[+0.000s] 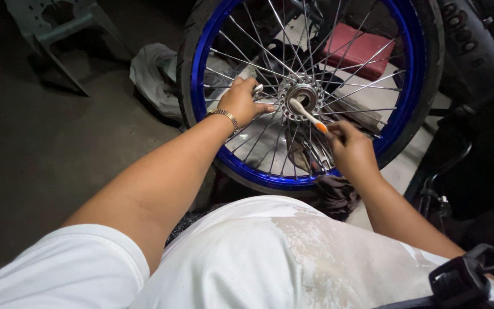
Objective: The person wipes the hub and spokes of a blue bicycle wheel with a cloth, then uses a toothbrush to scrub the hub area. The wheel remains mounted on the bicycle during the cleaning.
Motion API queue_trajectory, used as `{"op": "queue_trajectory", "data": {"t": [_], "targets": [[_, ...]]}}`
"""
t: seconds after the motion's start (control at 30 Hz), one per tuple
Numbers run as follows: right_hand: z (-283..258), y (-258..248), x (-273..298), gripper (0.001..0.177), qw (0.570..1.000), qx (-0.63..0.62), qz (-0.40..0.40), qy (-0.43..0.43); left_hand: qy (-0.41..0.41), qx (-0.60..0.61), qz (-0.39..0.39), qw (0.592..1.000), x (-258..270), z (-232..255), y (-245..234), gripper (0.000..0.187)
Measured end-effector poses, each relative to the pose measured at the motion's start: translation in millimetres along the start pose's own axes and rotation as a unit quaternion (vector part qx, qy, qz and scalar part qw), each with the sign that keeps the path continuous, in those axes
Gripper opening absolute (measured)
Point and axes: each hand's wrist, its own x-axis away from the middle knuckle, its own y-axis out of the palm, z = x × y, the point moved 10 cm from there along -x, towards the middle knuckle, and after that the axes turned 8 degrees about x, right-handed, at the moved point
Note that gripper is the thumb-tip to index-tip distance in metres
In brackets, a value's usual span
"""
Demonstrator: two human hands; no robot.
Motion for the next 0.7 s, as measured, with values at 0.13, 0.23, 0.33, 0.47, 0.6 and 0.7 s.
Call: {"op": "queue_trajectory", "data": {"t": [0.13,0.23,0.33,0.47,0.6,0.7], "targets": [[19,-16,5,0.023,0.999,0.045,0.013,0.004,0.003,0.004,0.002,1.0,-1,-1,0,0.075],[31,-29,3,0.025,0.999,0.022,0.021,0.012,0.001,0.003,0.005,1.0,-2,-1,1,0.077],[32,-39,-3,0.023,0.999,0.004,0.032,0.016,-0.004,-0.006,0.001,1.0,-2,-2,2,0.078],[13,-41,-14,0.023,0.999,0.018,0.049,-0.011,-0.004,-0.023,0.0,1.0,-4,-2,3,0.08],[4,-19,-20,0.024,0.999,-0.019,0.021,0.031,-0.019,-0.018,-0.003,1.0,-6,-4,4,0.083],[-20,-15,-13,0.021,0.997,0.03,0.049,-0.056,-0.009,-0.011,0.005,1.0,-5,-3,3,0.084]]}}
